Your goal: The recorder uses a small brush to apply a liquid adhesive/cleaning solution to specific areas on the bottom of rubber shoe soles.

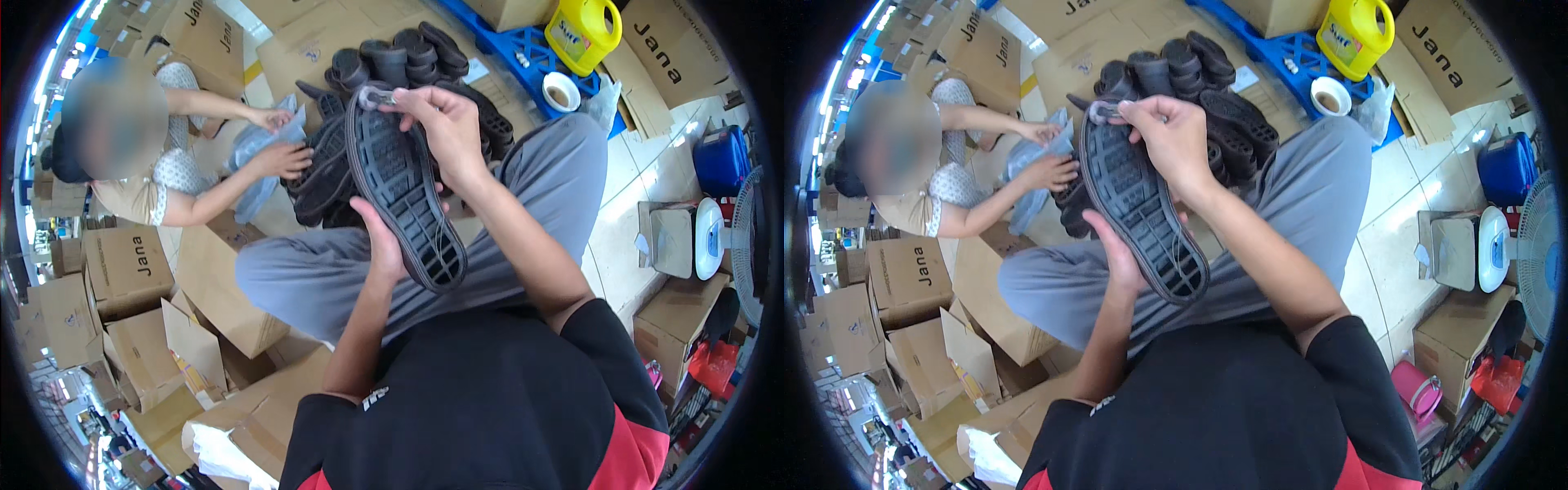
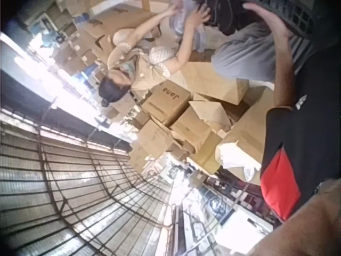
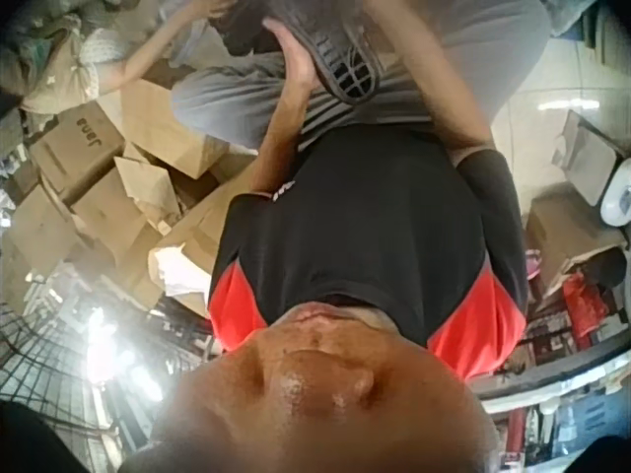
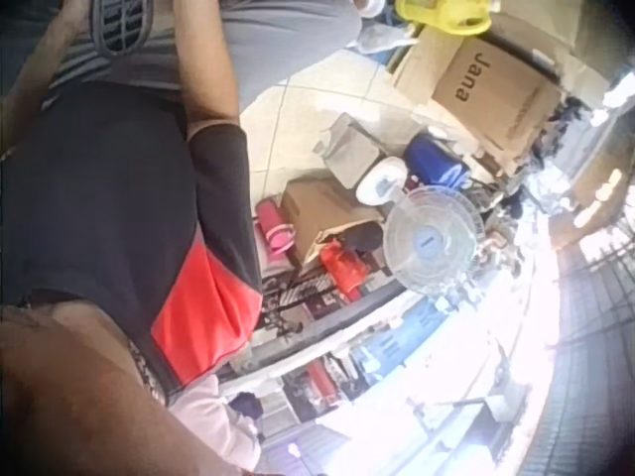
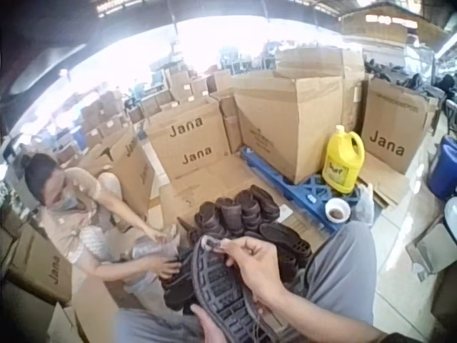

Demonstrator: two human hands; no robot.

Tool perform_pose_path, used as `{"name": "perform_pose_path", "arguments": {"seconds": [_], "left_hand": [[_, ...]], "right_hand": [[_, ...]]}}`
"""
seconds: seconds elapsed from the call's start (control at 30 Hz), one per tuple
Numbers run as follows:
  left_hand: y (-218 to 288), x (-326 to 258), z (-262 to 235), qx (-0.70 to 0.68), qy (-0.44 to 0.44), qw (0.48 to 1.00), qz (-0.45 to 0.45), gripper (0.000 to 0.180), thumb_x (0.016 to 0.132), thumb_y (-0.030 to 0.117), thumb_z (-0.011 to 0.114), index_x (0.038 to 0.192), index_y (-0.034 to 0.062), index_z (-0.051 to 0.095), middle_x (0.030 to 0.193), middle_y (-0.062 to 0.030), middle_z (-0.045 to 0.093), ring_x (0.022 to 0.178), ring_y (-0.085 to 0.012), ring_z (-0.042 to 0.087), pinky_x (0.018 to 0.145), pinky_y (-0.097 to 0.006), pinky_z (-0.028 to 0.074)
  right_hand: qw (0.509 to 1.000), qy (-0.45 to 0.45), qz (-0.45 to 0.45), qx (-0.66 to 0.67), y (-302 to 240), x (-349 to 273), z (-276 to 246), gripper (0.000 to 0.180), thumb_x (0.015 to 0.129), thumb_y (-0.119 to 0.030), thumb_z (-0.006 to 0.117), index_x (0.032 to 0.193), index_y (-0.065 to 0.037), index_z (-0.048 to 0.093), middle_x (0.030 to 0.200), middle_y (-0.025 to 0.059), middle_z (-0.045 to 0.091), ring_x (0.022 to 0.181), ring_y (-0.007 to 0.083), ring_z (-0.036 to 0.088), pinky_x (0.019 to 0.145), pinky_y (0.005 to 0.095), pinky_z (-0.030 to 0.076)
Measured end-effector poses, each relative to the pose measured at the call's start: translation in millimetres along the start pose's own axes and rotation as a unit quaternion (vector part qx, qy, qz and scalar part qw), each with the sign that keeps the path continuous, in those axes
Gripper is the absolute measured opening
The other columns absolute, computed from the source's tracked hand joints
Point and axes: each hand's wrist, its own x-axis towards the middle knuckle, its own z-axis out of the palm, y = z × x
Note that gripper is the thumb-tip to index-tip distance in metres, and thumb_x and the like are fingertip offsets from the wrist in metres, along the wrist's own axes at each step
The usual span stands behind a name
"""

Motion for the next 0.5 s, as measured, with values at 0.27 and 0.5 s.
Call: {"name": "perform_pose_path", "arguments": {"seconds": [0.27, 0.5], "left_hand": [[24.0, 3.2, -12.8, 0.056, 0.072, 0.994, 0.061, 0.083, 0.079, 0.072, 0.026, 0.125, 0.0055, 0.043, 0.117, -0.0108, 0.053, 0.105, -0.0212, 0.053, 0.09, -0.036, 0.044], [42.6, 13.2, -24.7, -0.055, -0.082, 0.994, 0.047, 0.093, 0.077, 0.076, 0.018, 0.125, 0.0003, 0.04, 0.111, -0.0168, 0.055, 0.09, -0.0292, 0.06, 0.076, -0.048, 0.051]], "right_hand": [[0.966, -0.191, 0.033, -0.17, -2.2, -50.8, -14.0, 0.012, 0.077, -0.01, 0.066, 0.073, 0.001, 0.065, 0.061, -0.0002, 0.058, 0.053, 0.0018, 0.045, 0.048, 0.0194, 0.035], [0.91, -0.271, -0.047, -0.312, -17.0, -107.9, -40.8, 0.007, 0.071, -0.009, 0.068, 0.068, -0.005, 0.063, 0.064, 0.0025, 0.06, 0.058, 0.0144, 0.05, 0.072, 0.0275, 0.036]]}}
